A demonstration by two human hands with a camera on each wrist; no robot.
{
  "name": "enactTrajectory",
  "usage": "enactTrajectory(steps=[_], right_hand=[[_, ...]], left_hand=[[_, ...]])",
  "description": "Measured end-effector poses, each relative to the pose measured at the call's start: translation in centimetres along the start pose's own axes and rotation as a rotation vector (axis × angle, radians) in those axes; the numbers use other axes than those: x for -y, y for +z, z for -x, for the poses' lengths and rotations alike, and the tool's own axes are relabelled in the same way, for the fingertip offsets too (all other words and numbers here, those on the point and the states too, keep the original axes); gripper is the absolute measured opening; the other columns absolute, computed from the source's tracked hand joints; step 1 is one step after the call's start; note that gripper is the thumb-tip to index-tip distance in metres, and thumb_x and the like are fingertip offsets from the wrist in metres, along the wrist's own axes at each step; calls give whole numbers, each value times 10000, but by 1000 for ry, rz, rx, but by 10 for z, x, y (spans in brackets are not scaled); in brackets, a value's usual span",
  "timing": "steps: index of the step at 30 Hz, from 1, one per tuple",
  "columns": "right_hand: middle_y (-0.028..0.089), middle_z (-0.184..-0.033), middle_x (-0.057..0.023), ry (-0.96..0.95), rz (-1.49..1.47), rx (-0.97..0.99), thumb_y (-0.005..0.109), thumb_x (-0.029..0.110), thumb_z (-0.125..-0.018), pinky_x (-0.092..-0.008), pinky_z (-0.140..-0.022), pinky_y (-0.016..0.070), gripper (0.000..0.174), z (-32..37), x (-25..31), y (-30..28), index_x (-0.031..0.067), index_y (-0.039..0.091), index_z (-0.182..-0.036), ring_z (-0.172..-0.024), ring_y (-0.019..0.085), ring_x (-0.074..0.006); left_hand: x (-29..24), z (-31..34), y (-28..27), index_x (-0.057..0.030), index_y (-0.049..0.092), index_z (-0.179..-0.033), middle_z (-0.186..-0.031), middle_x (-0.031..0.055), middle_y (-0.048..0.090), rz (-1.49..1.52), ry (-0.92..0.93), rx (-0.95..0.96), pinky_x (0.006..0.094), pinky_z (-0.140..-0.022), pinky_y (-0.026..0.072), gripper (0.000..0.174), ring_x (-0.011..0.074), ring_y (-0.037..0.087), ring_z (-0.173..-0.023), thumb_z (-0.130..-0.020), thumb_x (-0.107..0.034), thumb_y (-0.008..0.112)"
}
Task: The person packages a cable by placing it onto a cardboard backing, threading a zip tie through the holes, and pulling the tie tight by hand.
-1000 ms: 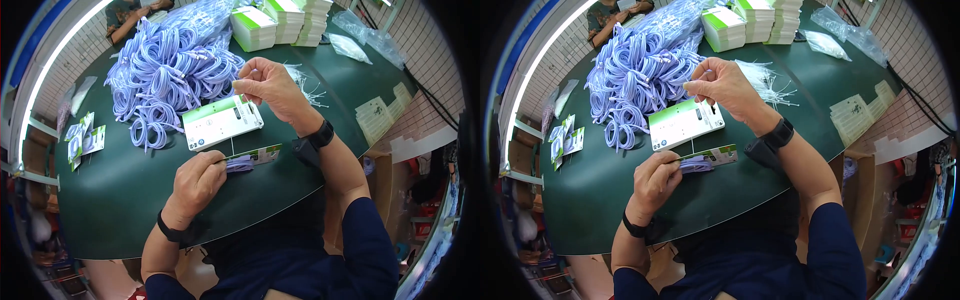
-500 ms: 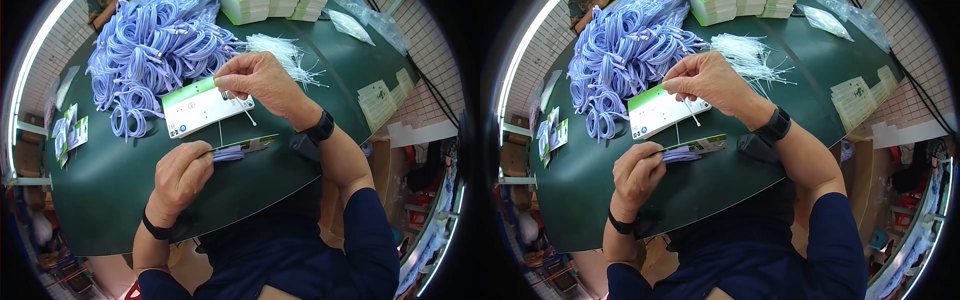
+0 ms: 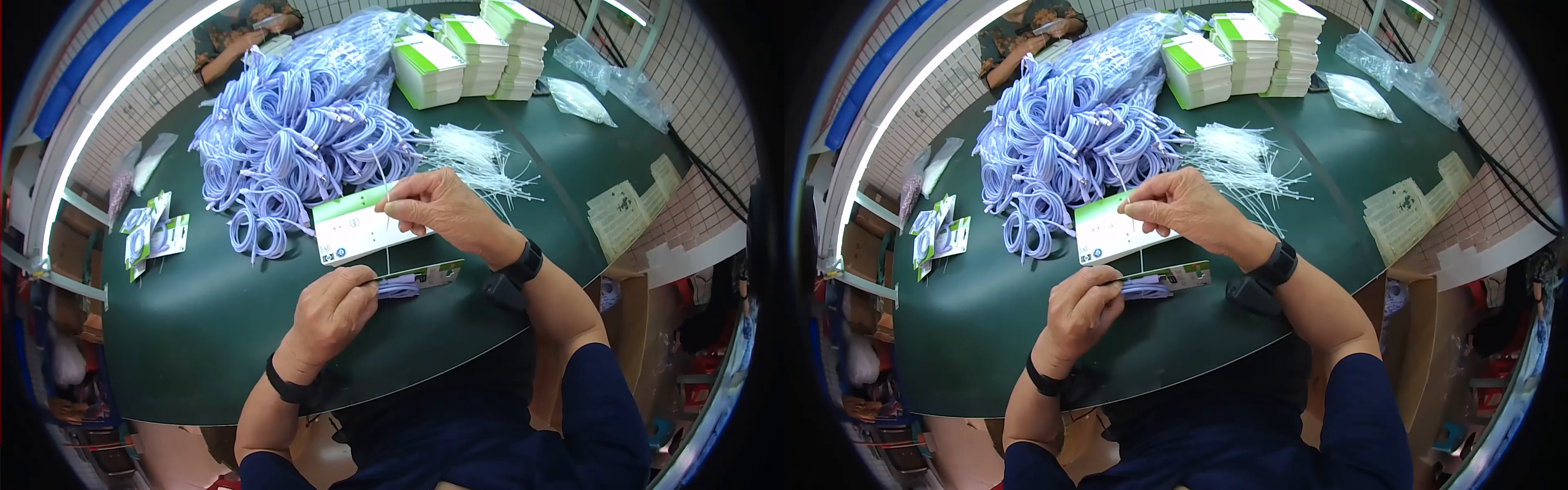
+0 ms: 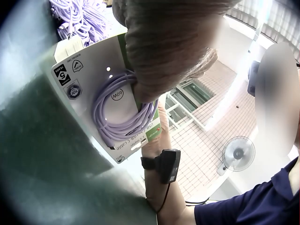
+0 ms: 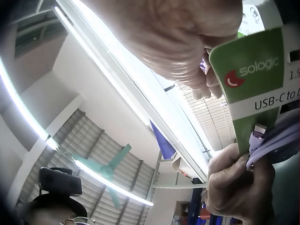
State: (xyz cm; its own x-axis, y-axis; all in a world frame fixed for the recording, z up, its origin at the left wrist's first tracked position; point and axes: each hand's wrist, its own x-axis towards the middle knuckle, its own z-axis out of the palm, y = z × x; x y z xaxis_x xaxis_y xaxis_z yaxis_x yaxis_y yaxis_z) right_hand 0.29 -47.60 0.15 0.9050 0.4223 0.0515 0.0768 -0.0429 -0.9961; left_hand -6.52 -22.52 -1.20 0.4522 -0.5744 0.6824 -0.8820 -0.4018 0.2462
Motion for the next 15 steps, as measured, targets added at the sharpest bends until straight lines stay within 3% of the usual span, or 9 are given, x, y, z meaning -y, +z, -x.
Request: enactTrajectory(steps=[4,8,15], right_hand=[[764,-917,-84,96,-55,71,673,118,-1057,-199,-609,545,261,1,1,0,-52,714,-1250,-691,682,-59],[757,-893,-74,112,-147,15,658,113,-1063,-191,-562,521,185,1,0,8,-46,714,-1137,-646,662,-53],[738,-854,-49,109,121,-8,640,102,-1065,-198,-541,520,148,1,-1,9,-23,680,-998,-640,657,-51]], left_hand=[[1,0,0,-13,649,-887,-977,123,725,-9,1,10,359,-694,607,261,290,743,-810,-717,95,816],[3,3,1,-5,670,-936,-1002,102,707,-5,18,20,362,-711,605,236,263,728,-825,-751,46,808],[5,3,3,-1,668,-934,-1001,109,707,-1,27,20,367,-711,606,238,271,727,-831,-749,44,810]])
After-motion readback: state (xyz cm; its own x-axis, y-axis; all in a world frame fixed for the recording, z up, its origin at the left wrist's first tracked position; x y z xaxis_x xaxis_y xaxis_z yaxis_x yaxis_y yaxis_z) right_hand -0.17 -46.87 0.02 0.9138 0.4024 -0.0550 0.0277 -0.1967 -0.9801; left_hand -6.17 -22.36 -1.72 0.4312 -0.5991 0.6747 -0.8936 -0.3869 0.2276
